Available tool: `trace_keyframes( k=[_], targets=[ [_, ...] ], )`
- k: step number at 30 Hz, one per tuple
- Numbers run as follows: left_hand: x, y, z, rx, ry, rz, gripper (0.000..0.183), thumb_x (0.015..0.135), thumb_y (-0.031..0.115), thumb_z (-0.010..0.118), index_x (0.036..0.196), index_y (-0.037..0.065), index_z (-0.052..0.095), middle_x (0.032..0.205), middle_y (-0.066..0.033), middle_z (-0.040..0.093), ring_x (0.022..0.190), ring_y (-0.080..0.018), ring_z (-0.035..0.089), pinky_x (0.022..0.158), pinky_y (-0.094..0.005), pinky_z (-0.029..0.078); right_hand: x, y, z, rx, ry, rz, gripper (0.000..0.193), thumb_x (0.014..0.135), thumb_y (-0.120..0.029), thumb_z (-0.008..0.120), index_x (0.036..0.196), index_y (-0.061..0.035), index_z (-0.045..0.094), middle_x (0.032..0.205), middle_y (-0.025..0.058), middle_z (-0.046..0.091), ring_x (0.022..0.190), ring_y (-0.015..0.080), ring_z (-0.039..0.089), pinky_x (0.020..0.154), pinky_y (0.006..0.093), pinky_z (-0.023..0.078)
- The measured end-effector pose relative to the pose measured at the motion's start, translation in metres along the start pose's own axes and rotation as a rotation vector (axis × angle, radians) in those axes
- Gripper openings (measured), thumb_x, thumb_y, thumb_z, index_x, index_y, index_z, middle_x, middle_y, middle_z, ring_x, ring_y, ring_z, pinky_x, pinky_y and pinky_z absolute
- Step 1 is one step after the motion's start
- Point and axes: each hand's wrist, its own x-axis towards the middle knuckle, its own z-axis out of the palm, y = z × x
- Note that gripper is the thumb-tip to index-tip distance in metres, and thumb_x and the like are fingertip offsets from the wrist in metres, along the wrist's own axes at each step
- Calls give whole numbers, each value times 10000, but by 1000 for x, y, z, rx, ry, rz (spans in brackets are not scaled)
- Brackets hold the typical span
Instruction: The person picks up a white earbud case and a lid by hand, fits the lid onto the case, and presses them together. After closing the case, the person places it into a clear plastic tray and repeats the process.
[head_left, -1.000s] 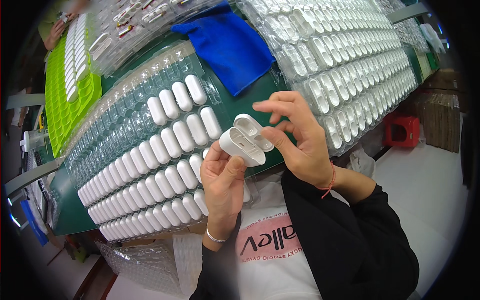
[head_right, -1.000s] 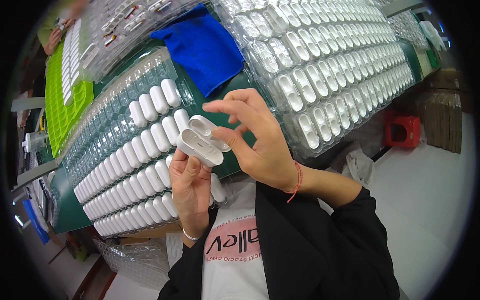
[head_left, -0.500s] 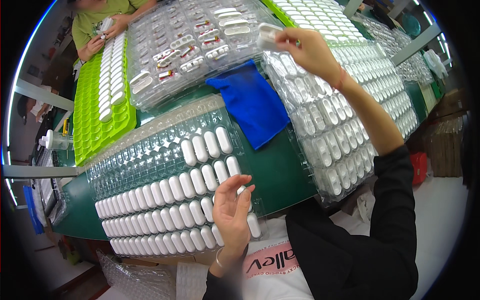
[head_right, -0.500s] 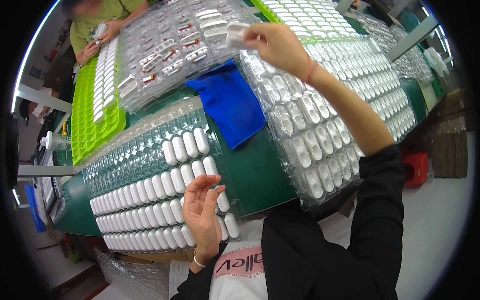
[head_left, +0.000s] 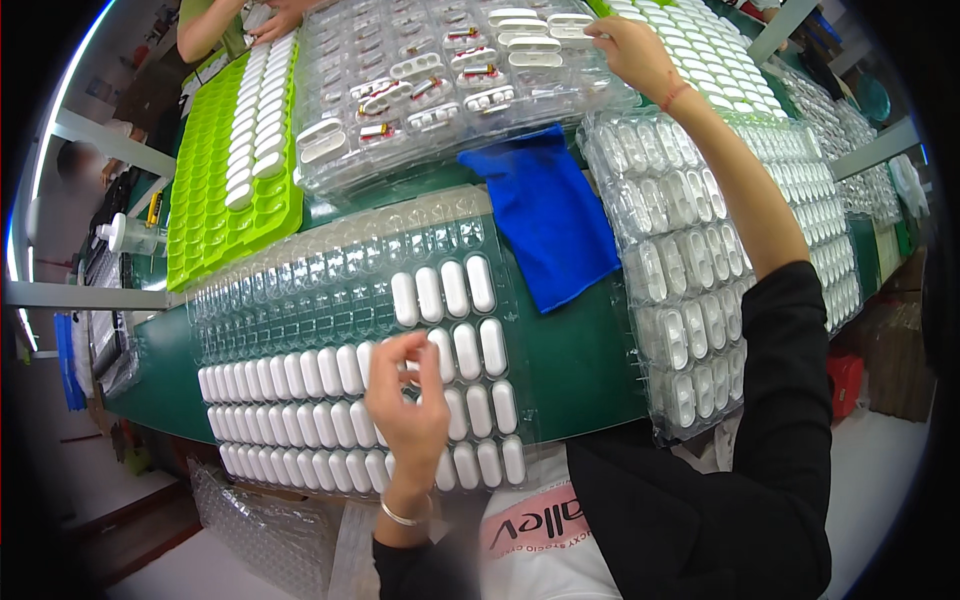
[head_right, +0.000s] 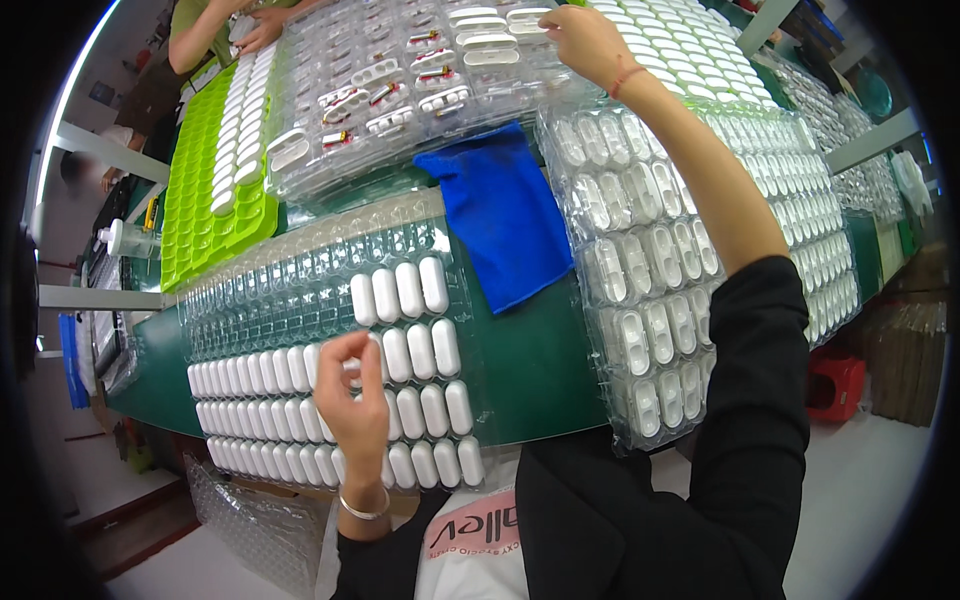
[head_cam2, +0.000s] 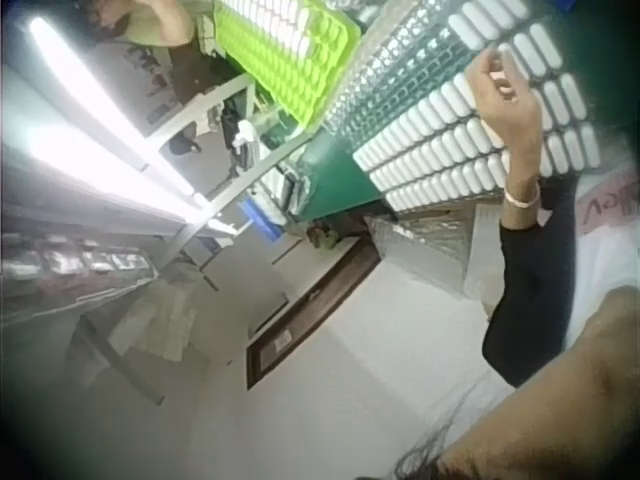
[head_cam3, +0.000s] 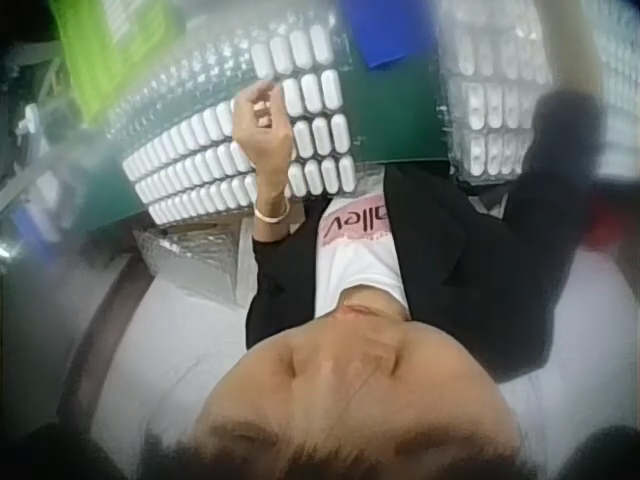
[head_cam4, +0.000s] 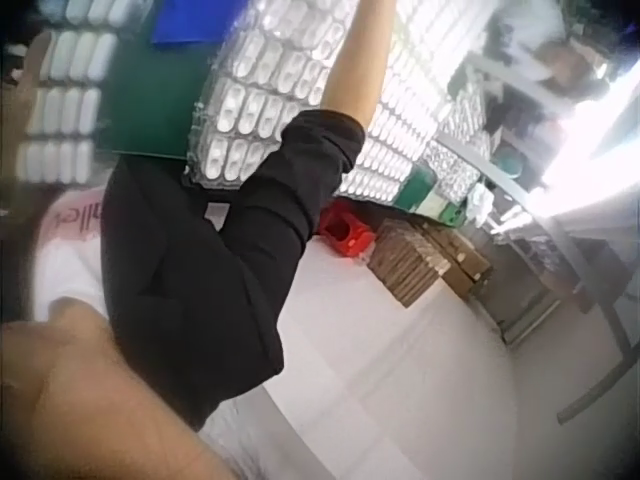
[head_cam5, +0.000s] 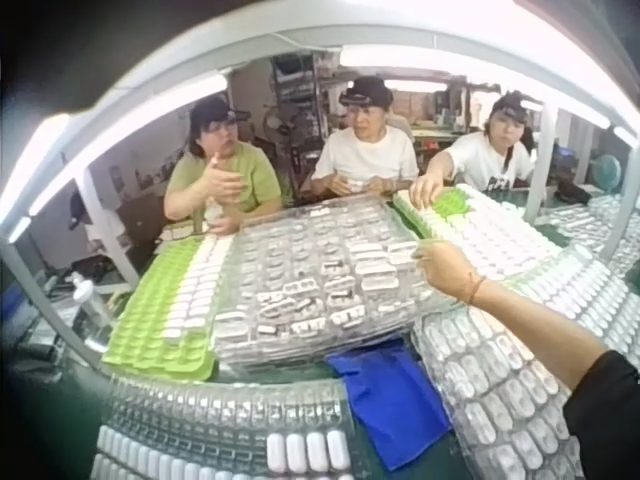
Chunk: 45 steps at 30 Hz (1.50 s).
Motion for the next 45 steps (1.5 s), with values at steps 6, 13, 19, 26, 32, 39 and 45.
trace_keyframes(
  k=[6, 13, 19, 26, 32, 39, 45],
  targets=[
    [52, -54, 1, 669, -104, 142, 288, 860, 137, 700, 1103, 7, 614, 988, -150, 671, 904, -327, 649, 744, -422, 526, -112, -78, -81, 230, -219, 224, 160, 894, -163, 633, 955, -47, 725, 822, 129, 715, 707, 270, 676, 666, 356, 520],
    [32, -8, -10, 536, 34, 272, 458, 836, -6, 675, 1284, -7, 578, 967, -147, 670, 810, -295, 668, 687, -380, 539, -176, -86, -114, 37, -234, 398, 167, 881, -208, 649, 894, -52, 706, 833, 99, 699, 718, 264, 649, 663, 368, 495],
    [-25, 30, -6, 268, 57, 320, 480, 807, -102, 683, 1274, -49, 581, 959, -155, 646, 809, -245, 653, 665, -322, 545, -177, -67, -94, -176, -302, 444, 256, 823, -310, 687, 884, -61, 692, 873, 112, 691, 863, 307, 664, 765, 403, 514],
    [-56, 27, 7, -217, -59, -12, 443, 848, -58, 681, 1276, -42, 571, 1115, -120, 609, 973, -181, 647, 797, -287, 557, -178, -82, -114, 91, -138, 450, 258, 836, -215, 671, 1012, -36, 732, 885, 121, 725, 751, 245, 695, 666, 338, 533],
    [-56, 39, 15, -685, -259, -112, 436, 867, -51, 669, 1275, -54, 515, 1318, -204, 557, 1111, -190, 611, 891, -293, 519, -200, -198, -152, 1425, -524, 785, 337, 963, -177, 629, 1235, 22, 619, 927, 105, 699, 709, 109, 673, 612, 199, 544],
    [-72, 34, 20, -586, -339, 203, 418, 788, -91, 719, 1178, -21, 585, 1177, -238, 669, 1001, -260, 661, 831, -311, 521, -228, -249, -150, 1662, -634, 1076, 245, 961, -198, 659, 1117, -8, 668, 790, 1, 624, 630, 28, 523, 559, 166, 398],
    [-87, 31, 17, -463, -297, 334, 451, 716, -107, 732, 1131, 4, 595, 1119, -200, 699, 970, -291, 678, 810, -341, 547, -238, -253, -146, 1562, -612, 1075, 204, 890, -180, 744, 1020, -45, 663, 772, -41, 595, 606, 0, 480, 508, 170, 331]
  ],
)
